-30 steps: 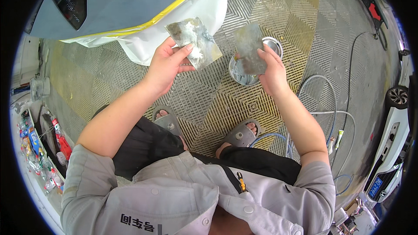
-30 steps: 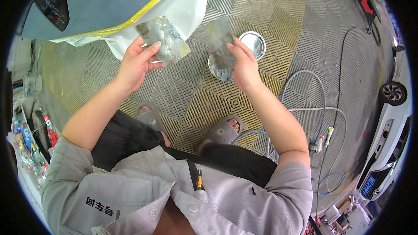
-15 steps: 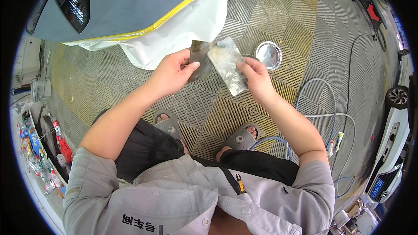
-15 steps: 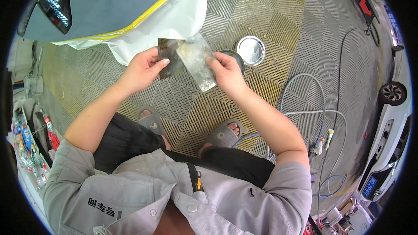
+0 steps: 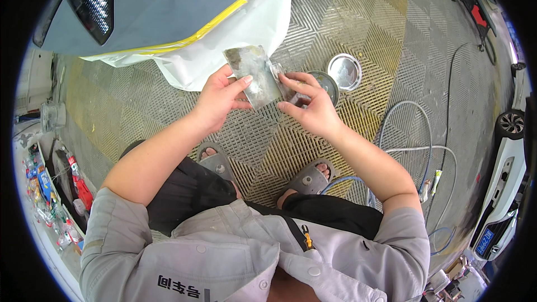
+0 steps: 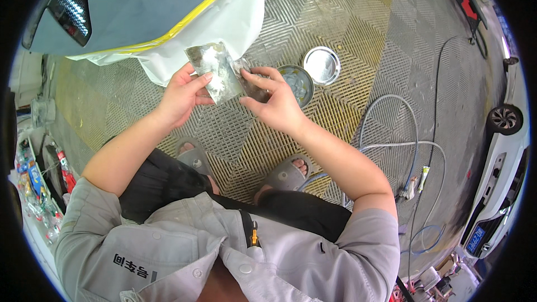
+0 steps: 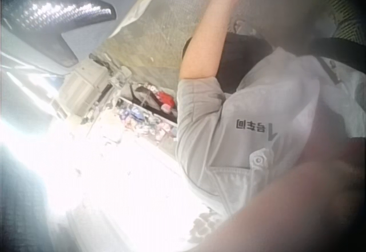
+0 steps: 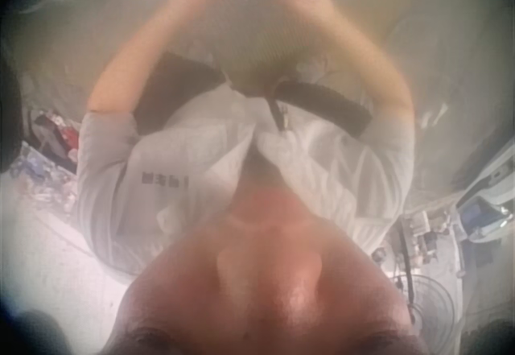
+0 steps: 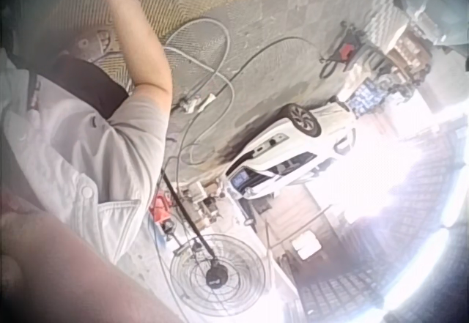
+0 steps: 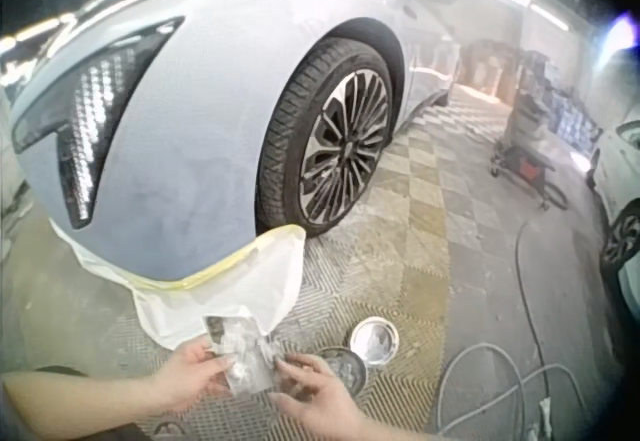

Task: The person mixes a paste in a small container, then uses a putty knife to apply it to the front bumper of a light blue car. They repeatedly scrape the knife on the car's surface and reload the tool from the container.

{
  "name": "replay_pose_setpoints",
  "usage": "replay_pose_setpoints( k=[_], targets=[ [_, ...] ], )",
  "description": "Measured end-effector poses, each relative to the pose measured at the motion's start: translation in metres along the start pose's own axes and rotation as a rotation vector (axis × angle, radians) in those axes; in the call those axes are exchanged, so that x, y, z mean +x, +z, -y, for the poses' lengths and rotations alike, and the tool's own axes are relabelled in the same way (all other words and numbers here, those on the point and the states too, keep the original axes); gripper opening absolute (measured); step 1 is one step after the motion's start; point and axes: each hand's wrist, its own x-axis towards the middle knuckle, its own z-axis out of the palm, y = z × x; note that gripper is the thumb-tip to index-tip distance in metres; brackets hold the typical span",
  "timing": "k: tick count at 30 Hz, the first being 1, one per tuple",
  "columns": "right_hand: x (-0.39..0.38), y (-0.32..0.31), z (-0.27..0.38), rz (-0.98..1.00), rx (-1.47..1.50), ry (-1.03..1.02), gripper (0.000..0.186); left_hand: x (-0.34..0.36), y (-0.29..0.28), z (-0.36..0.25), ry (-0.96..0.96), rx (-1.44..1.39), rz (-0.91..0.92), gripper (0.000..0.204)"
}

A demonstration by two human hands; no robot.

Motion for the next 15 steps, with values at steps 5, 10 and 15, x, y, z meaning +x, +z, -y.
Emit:
replay_pose_setpoints(
  k=[5,10,15],
  targets=[
    [0.013,-0.017,-0.023,0.008,-0.042,0.127,0.050,0.005,-0.007,-0.003,0.010,0.053,0.037,0.027],
    [0.019,-0.010,-0.032,-0.074,0.869,0.527,0.040,-0.004,0.006,0.001,-0.275,0.077,0.244,0.034],
    [0.013,0.016,-0.029,0.239,0.973,0.490,0.055,-0.011,0.017,0.006,-0.373,0.144,0.363,0.033]
  ],
)
